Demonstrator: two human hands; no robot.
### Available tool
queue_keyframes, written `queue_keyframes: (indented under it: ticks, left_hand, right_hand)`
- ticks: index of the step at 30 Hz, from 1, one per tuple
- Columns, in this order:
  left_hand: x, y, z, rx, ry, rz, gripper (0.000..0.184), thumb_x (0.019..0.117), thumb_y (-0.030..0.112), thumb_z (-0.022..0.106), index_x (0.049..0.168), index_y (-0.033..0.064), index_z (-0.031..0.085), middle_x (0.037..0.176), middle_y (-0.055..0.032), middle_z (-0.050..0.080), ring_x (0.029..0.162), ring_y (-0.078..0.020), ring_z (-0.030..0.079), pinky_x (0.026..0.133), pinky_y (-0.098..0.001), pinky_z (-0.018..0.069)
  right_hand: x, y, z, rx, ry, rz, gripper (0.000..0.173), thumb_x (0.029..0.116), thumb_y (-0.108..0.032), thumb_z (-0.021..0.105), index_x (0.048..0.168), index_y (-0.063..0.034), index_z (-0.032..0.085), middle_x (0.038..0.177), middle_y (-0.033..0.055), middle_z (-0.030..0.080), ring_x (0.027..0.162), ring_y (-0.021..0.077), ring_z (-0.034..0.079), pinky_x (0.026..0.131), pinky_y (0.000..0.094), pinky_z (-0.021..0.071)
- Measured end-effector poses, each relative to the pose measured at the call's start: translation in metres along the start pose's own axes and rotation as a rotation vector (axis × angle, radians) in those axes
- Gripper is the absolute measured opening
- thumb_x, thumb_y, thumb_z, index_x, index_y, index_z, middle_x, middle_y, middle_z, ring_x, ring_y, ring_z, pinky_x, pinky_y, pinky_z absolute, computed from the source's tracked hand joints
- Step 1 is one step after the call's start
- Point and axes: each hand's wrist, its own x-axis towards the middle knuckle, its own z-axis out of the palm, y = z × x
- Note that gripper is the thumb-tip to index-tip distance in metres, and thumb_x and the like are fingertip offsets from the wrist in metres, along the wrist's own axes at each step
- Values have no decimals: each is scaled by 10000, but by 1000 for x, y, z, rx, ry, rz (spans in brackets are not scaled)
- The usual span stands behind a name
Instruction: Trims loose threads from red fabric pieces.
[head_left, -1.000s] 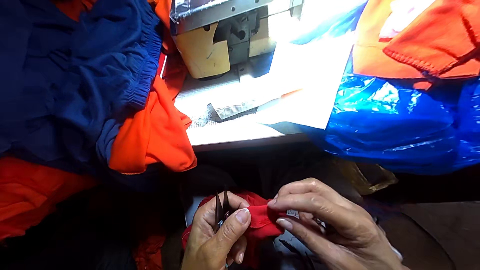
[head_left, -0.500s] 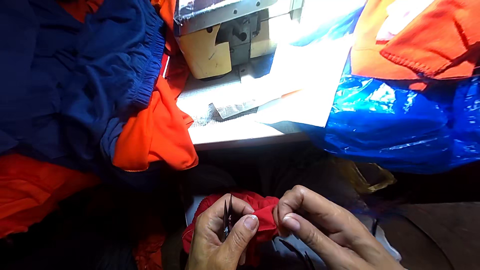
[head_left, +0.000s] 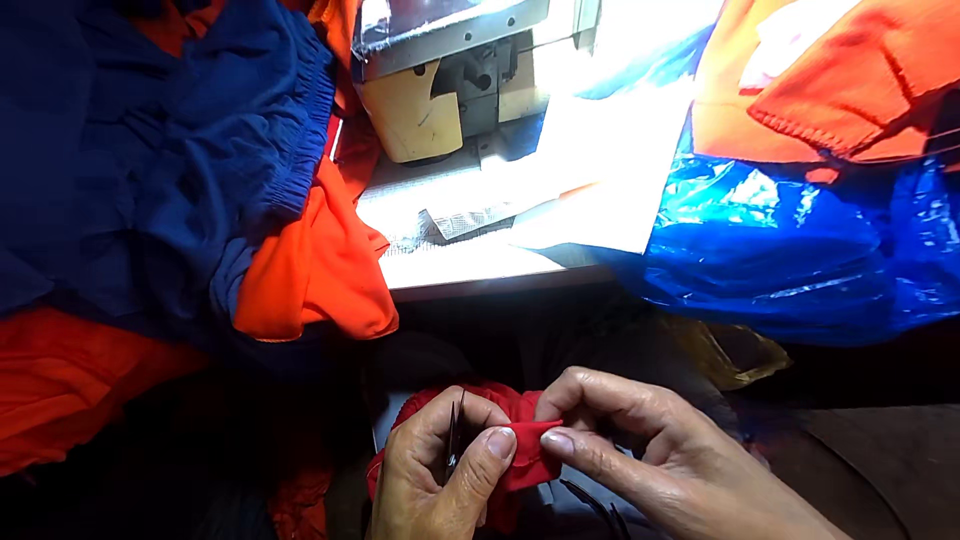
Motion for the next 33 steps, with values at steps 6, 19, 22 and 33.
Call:
queue_keyframes:
  ticks: [6,19,22,33]
  left_hand:
    - [5,1,4,72,21,23,61,988,109,618,951,94,664,783,111,611,593,81,512,513,-92,434]
    - [11,-1,3,74,40,20,71,987,113,619,937,104,669,771,110,607,579,84,510,501,-87,438]
    - [12,-1,4,80,41,22,66,982,108,623,936,100,670,768,108,603,578,81,508,496,-87,434]
    - [19,4,5,85,23,60,81,990,150,634,932,106,669,762,99,615,586,70,534,516,-97,463]
  right_hand:
    - [3,-14,0,48,219,-89,90,972,-252,670,1054,-214,665,720,-155,531,604,-132,437,544,27,366]
    - [7,-6,-21,423,-56,-40,218,1022,-347,601,967,-189,741,1092,-70,665,854,-52,598,700,93,495]
    - [9,-7,-21,880,-154,46,229,1036,-314,570,996,-146,720,962,-35,704,735,-32,618,634,115,502]
    - [19,-6,-13,24,-157,-6,324,997,-384,639,1227,-155,646,974,-79,670,792,-54,610,671,111,517]
